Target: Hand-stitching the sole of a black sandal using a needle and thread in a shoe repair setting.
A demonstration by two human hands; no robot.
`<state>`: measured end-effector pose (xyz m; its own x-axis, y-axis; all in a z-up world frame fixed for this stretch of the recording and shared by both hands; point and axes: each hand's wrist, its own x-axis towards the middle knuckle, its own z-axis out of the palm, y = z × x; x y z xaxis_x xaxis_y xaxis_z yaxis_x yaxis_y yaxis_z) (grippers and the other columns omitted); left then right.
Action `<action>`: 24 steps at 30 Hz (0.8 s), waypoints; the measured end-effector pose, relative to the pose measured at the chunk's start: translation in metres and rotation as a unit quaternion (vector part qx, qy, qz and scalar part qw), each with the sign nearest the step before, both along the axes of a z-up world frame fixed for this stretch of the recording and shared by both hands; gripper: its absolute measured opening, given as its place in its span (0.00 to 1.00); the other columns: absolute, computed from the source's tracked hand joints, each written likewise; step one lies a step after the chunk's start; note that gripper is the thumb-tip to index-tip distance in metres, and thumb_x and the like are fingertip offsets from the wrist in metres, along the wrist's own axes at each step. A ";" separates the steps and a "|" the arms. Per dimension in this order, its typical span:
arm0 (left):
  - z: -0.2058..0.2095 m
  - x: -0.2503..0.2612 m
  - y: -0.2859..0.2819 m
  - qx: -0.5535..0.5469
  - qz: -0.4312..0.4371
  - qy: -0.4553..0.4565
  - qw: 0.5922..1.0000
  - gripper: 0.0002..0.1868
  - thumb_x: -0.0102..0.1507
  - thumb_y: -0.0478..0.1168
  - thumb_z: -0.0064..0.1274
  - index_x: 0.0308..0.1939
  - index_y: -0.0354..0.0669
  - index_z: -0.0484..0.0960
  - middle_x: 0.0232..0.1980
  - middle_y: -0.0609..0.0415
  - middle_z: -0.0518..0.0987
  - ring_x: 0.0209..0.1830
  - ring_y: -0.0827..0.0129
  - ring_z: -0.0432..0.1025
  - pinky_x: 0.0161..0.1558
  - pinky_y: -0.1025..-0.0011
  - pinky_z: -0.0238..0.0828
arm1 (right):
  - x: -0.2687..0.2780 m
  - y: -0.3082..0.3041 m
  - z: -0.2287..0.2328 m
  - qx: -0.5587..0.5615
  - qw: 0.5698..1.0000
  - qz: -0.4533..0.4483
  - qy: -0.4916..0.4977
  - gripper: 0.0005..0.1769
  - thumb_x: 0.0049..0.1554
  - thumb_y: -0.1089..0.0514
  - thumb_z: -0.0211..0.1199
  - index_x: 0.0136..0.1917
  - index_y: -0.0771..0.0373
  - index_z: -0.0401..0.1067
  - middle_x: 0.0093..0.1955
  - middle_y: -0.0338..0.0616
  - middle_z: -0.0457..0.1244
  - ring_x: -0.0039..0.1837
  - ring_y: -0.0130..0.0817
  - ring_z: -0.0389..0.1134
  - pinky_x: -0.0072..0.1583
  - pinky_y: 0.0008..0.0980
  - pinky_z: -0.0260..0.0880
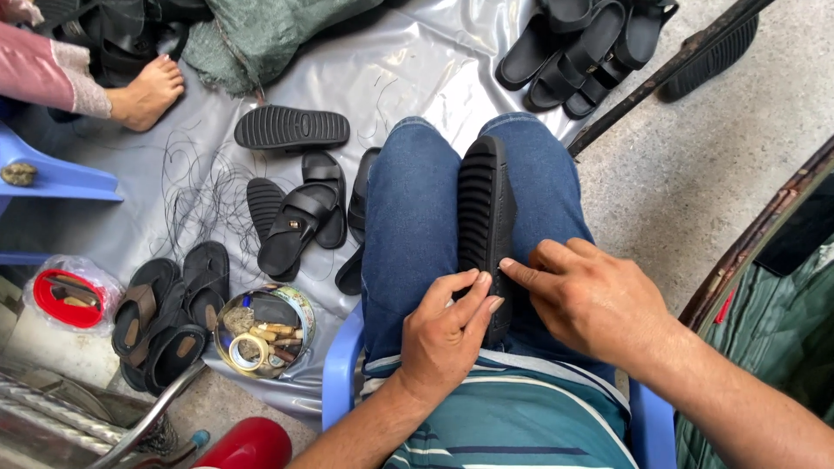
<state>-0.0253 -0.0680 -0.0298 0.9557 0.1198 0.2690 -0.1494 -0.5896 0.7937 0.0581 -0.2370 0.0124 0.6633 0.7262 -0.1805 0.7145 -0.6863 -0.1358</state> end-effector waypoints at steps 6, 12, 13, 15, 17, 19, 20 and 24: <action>-0.004 0.001 0.011 -0.075 0.013 0.013 0.997 0.13 0.55 0.35 0.58 0.43 0.43 0.78 0.44 0.51 0.76 0.42 0.67 0.75 0.44 0.75 0.76 | 0.011 0.002 -0.018 0.250 0.967 0.023 0.048 0.17 0.50 0.61 0.56 0.53 0.49 0.71 0.40 0.30 0.61 0.37 0.27 0.62 0.33 0.26 0.62; -0.012 0.002 0.013 -0.101 0.000 0.013 0.995 0.18 0.53 0.33 0.61 0.47 0.45 0.76 0.47 0.50 0.75 0.35 0.71 0.75 0.42 0.79 0.77 | 0.011 0.015 -0.008 0.179 0.983 0.031 -0.010 0.15 0.50 0.56 0.58 0.53 0.49 0.70 0.40 0.29 0.60 0.35 0.32 0.60 0.27 0.30 0.59; -0.014 0.005 0.012 -0.097 -0.008 0.000 0.995 0.18 0.53 0.33 0.61 0.47 0.44 0.76 0.46 0.49 0.75 0.39 0.68 0.75 0.43 0.77 0.77 | 0.014 0.017 -0.008 0.188 0.982 0.025 -0.016 0.11 0.51 0.56 0.57 0.49 0.51 0.70 0.39 0.30 0.61 0.35 0.32 0.61 0.29 0.29 0.60; -0.015 0.009 0.011 -0.095 -0.009 -0.013 0.995 0.18 0.54 0.33 0.61 0.46 0.43 0.76 0.45 0.48 0.75 0.43 0.65 0.75 0.44 0.74 0.77 | 0.018 0.020 -0.007 0.195 0.980 0.025 -0.021 0.07 0.53 0.55 0.57 0.46 0.53 0.71 0.39 0.31 0.61 0.36 0.32 0.62 0.32 0.28 0.61; -0.015 0.010 0.013 -0.088 -0.030 -0.025 0.995 0.18 0.57 0.36 0.58 0.49 0.46 0.73 0.47 0.47 0.74 0.45 0.63 0.75 0.43 0.71 0.76 | 0.018 0.023 -0.005 0.211 0.977 0.008 -0.007 0.05 0.52 0.58 0.57 0.44 0.55 0.71 0.40 0.33 0.63 0.39 0.29 0.64 0.38 0.25 0.63; -0.009 0.007 0.016 -0.099 -0.033 0.008 0.995 0.18 0.57 0.37 0.58 0.50 0.49 0.73 0.47 0.50 0.74 0.44 0.65 0.75 0.41 0.71 0.76 | 0.015 0.021 -0.001 0.212 0.977 0.010 -0.006 0.06 0.52 0.58 0.58 0.45 0.56 0.71 0.40 0.34 0.62 0.39 0.29 0.64 0.39 0.25 0.64; -0.007 0.008 0.019 -0.110 -0.040 0.039 0.992 0.19 0.56 0.37 0.58 0.50 0.53 0.73 0.47 0.53 0.75 0.43 0.67 0.75 0.38 0.72 0.77 | 0.014 0.021 0.001 0.213 0.977 0.010 -0.008 0.06 0.52 0.59 0.58 0.46 0.56 0.71 0.41 0.34 0.62 0.39 0.29 0.64 0.41 0.25 0.64; -0.001 0.007 0.049 -0.015 -0.048 0.095 0.994 0.11 0.58 0.42 0.54 0.45 0.55 0.78 0.30 0.61 0.73 0.24 0.68 0.71 0.21 0.67 0.65 | 0.007 0.016 0.007 0.213 0.977 0.019 -0.012 0.10 0.52 0.59 0.58 0.50 0.57 0.70 0.43 0.36 0.64 0.42 0.27 0.66 0.44 0.25 0.66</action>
